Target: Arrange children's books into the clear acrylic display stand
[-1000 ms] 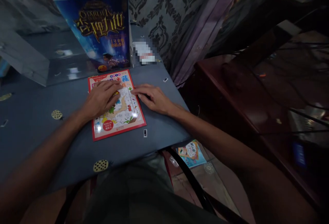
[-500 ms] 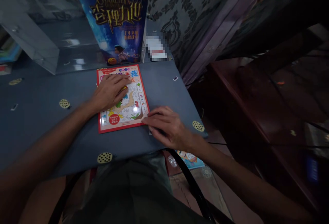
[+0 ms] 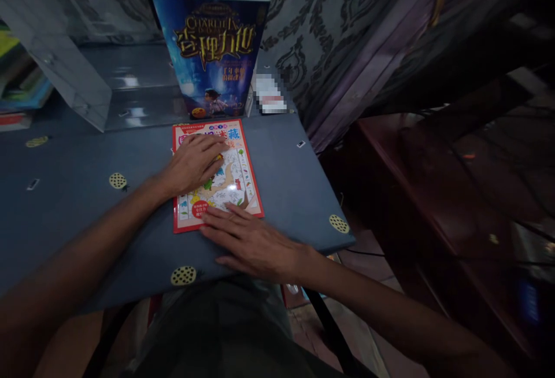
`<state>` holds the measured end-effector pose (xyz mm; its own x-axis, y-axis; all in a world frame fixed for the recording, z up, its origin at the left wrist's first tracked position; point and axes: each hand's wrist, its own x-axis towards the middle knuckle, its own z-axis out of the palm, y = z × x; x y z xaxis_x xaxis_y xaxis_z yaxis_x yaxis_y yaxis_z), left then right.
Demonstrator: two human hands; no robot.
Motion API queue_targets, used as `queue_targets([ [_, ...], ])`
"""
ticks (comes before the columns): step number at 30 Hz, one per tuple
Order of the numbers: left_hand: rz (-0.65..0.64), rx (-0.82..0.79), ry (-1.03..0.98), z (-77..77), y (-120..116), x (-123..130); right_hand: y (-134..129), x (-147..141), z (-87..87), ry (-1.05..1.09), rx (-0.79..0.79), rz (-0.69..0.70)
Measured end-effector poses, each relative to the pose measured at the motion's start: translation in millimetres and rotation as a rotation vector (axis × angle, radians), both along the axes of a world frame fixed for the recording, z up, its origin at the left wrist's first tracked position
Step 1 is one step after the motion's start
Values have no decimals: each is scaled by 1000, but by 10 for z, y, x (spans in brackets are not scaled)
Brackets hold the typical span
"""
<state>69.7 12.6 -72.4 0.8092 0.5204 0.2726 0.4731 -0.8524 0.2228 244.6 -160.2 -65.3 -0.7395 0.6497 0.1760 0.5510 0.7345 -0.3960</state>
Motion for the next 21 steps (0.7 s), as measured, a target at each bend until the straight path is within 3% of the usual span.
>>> queue_targets([
  [4,-3,39,-17,0,-1,1,-107,338,-52,-1,50,-274],
  [8,-8,86,-31,-3,-16,-7,-169,378,-83,15,145,-434],
  [12,14,105,-65,-3,-19,-58,-255,193,-10,30,204,-461],
  [15,-11,27,-64,67,-10,-117,-344,21,82,67,210,-456],
  [19,-2,-147,-5,281,-33,-139,-394,-237,204,22,266,-247],
  [21,44,-165,52,388,-94,-95,-355,-372,245,15,296,-216],
])
